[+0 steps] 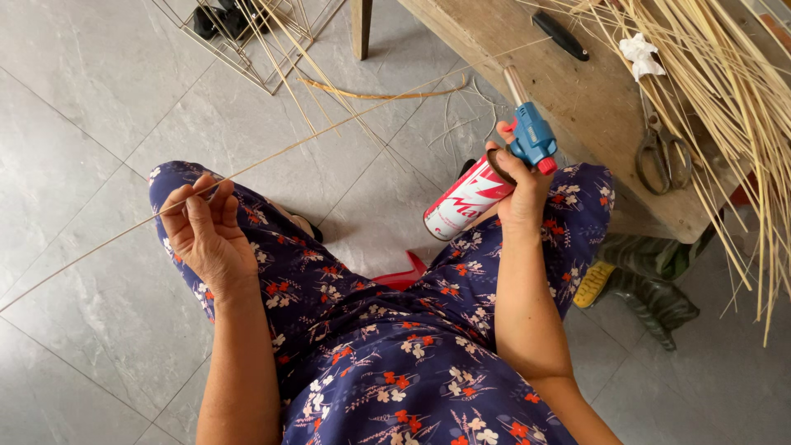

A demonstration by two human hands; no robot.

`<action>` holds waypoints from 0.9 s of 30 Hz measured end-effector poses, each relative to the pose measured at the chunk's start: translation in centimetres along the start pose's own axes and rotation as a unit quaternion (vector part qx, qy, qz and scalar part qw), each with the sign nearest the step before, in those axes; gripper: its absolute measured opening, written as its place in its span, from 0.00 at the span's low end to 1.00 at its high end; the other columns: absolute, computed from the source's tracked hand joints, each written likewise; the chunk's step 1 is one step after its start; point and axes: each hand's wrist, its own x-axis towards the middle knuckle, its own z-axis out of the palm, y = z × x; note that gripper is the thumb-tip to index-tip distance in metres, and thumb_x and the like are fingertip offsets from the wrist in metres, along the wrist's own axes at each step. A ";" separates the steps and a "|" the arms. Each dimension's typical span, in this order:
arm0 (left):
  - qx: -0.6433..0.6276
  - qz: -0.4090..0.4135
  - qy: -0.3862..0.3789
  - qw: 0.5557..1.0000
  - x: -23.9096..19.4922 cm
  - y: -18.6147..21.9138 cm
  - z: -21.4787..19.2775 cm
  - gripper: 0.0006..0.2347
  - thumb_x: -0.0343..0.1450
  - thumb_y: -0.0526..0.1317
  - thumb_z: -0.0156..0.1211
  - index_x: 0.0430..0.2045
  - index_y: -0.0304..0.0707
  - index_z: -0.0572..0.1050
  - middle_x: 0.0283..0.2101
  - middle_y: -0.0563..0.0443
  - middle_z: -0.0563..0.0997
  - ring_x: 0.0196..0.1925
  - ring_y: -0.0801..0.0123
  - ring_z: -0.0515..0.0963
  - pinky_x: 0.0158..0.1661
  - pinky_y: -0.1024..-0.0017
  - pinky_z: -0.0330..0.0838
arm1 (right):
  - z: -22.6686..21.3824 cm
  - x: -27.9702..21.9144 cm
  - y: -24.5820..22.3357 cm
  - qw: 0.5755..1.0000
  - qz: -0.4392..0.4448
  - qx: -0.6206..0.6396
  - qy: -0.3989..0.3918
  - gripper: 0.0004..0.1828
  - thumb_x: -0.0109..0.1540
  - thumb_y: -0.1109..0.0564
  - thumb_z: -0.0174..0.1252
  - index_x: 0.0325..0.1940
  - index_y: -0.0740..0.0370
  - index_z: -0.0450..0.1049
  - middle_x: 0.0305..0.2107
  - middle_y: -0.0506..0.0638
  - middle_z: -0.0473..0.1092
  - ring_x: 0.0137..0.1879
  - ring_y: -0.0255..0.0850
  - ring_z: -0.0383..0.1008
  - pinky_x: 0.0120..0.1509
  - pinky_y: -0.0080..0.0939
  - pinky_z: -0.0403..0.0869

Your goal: The person sits cross-legged on a small stool and uses a handheld blowtorch to heat thin bamboo sticks. They hold the sticks in one hand and the torch in the other, rotating the sticks to apply heat evenly along their length. The person repeatedly picks up sticks from a pile on a nearby table, heats them, and places them back down.

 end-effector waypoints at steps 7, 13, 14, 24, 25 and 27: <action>-0.014 -0.001 0.003 1.000 0.2 -0.3 -0.2 0.04 0.82 0.35 0.53 0.48 0.41 0.73 0.51 0.46 0.82 0.51 0.62 0.85 0.48 0.73 0.81 | 0.7 -0.6 -0.1 0.999 -0.002 -0.024 -0.029 0.31 0.56 0.66 0.62 0.65 0.67 0.67 0.55 0.60 0.72 0.51 0.44 0.78 0.61 0.45 0.77; -0.027 -0.003 0.003 1.000 0.3 -0.8 -0.3 0.05 0.81 0.34 0.53 0.49 0.39 0.73 0.50 0.46 0.82 0.51 0.61 0.85 0.48 0.73 0.81 | 3.0 -3.8 0.5 0.984 0.065 -0.057 -0.153 0.30 0.56 0.66 0.62 0.63 0.68 0.70 0.57 0.58 0.72 0.54 0.44 0.76 0.63 0.44 0.74; -0.025 -0.002 0.003 1.000 0.3 -0.8 -0.3 0.05 0.81 0.34 0.53 0.49 0.39 0.73 0.50 0.46 0.82 0.51 0.61 0.85 0.48 0.73 0.81 | 3.5 -4.2 0.5 0.980 0.070 -0.066 -0.176 0.29 0.56 0.66 0.62 0.62 0.69 0.70 0.57 0.58 0.72 0.55 0.44 0.76 0.64 0.44 0.74; -0.009 -0.003 0.005 1.000 0.4 -1.4 0.1 0.05 0.81 0.33 0.53 0.48 0.37 0.74 0.50 0.45 0.82 0.50 0.61 0.85 0.48 0.72 0.81 | 6.4 -6.7 0.8 0.940 0.112 -0.125 -0.295 0.29 0.53 0.65 0.63 0.60 0.70 0.72 0.57 0.59 0.73 0.57 0.45 0.77 0.65 0.44 0.74; -0.006 -0.007 0.005 1.000 0.3 -1.5 0.2 0.05 0.81 0.33 0.53 0.48 0.36 0.74 0.50 0.45 0.82 0.50 0.61 0.85 0.48 0.72 0.81 | 6.8 -7.0 1.0 0.936 0.113 -0.132 -0.305 0.29 0.53 0.65 0.63 0.60 0.70 0.72 0.57 0.59 0.73 0.57 0.45 0.77 0.65 0.44 0.74; -0.005 -0.009 0.002 1.000 0.2 -1.7 0.4 0.05 0.81 0.33 0.53 0.48 0.36 0.74 0.50 0.45 0.82 0.50 0.62 0.85 0.48 0.72 0.80 | 7.5 -7.5 1.3 0.929 0.116 -0.143 -0.322 0.29 0.53 0.65 0.63 0.60 0.70 0.73 0.56 0.58 0.74 0.57 0.45 0.77 0.65 0.44 0.74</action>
